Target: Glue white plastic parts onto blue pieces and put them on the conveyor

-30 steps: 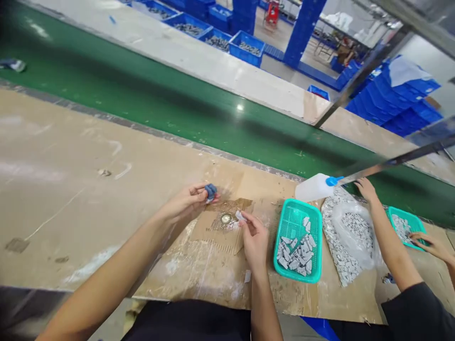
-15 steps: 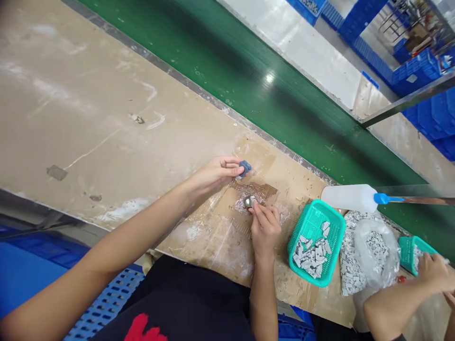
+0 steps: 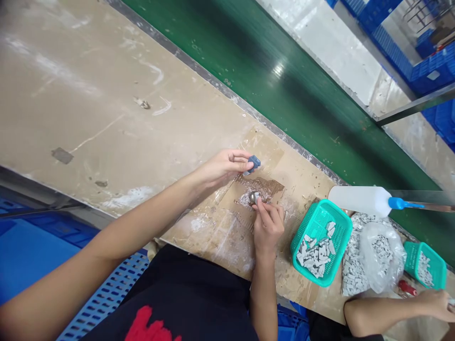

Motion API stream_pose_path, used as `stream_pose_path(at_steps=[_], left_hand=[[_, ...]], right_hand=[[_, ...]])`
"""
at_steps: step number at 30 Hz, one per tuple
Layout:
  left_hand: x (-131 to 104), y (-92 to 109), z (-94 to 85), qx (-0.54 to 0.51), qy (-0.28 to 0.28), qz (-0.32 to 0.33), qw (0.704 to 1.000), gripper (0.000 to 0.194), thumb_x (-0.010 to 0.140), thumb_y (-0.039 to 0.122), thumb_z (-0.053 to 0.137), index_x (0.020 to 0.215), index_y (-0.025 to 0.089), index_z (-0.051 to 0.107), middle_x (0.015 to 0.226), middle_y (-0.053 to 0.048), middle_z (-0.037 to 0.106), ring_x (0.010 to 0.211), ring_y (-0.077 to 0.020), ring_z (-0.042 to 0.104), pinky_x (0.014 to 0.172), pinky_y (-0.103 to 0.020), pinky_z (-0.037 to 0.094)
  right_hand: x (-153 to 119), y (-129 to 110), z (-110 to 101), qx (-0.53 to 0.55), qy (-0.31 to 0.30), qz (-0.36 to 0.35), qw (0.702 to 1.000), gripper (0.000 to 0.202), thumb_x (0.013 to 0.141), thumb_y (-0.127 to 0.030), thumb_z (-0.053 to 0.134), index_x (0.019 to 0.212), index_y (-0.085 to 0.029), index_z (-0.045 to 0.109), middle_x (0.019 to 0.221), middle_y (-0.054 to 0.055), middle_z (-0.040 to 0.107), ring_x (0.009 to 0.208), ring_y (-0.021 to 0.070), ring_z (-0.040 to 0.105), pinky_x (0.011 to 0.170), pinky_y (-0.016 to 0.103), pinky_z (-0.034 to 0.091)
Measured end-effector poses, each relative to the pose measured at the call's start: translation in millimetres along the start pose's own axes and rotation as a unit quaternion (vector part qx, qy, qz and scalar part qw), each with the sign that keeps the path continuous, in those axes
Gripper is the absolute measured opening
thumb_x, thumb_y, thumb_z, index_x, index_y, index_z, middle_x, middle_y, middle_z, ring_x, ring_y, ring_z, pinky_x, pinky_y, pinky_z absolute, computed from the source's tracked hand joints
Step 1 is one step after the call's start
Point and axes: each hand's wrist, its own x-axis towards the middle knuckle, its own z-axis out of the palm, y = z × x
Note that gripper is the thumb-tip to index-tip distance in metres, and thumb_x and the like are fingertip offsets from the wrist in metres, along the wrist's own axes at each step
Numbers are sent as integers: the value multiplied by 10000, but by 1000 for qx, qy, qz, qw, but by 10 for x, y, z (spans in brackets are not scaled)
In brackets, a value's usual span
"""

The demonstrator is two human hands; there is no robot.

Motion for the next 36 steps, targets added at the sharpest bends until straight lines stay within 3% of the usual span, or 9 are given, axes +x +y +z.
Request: stream_pose_path(at_steps=[14,17,21,24,30,36], left_hand=[[4,-30,-30,14,-40,14,999,192,691,76,836,834,78,708,724,-58,710,651,-109,639,634,-219,458],[5,-52,-49,34,-61,9,997,215,661,93,855,826,86,716,735,-61,717,661,-113,646,646,-221,478],[-11,-154,-10,94,-95,5,991,251,588,62,857,790,118,719,782,-56,743,709,-137,678,699,-250,526],[-70,-239,87,152,-111,13,982,251,578,64,848,773,136,709,781,-50,751,737,-163,702,740,-284,556],[-219,-299,253,186,-166,-5,968,219,599,84,832,772,132,706,772,-52,753,745,-176,715,772,-294,569],[-284,-305,295,188,-170,-14,967,203,591,101,816,760,129,709,780,-55,755,758,-177,717,797,-293,562]], right_hand=[[-2,-80,26,-23,-6,18,1000,278,908,-108,664,1111,-273,759,782,20,725,741,141,595,744,312,524],[17,-122,-10,5,38,86,996,212,914,-167,668,1064,-270,776,772,18,700,745,147,611,740,332,527],[64,-168,-120,61,130,213,967,195,913,-278,674,1068,-219,776,843,49,690,781,169,647,706,337,548],[89,-179,-219,73,161,248,952,230,914,-308,667,1079,-187,772,889,72,691,811,180,664,707,336,562],[102,-216,-341,105,174,214,955,167,891,-242,693,1026,-249,791,848,38,681,796,168,657,688,318,550],[131,-280,-388,119,119,194,967,213,901,-188,672,1048,-296,783,856,23,695,813,162,659,702,318,551]])
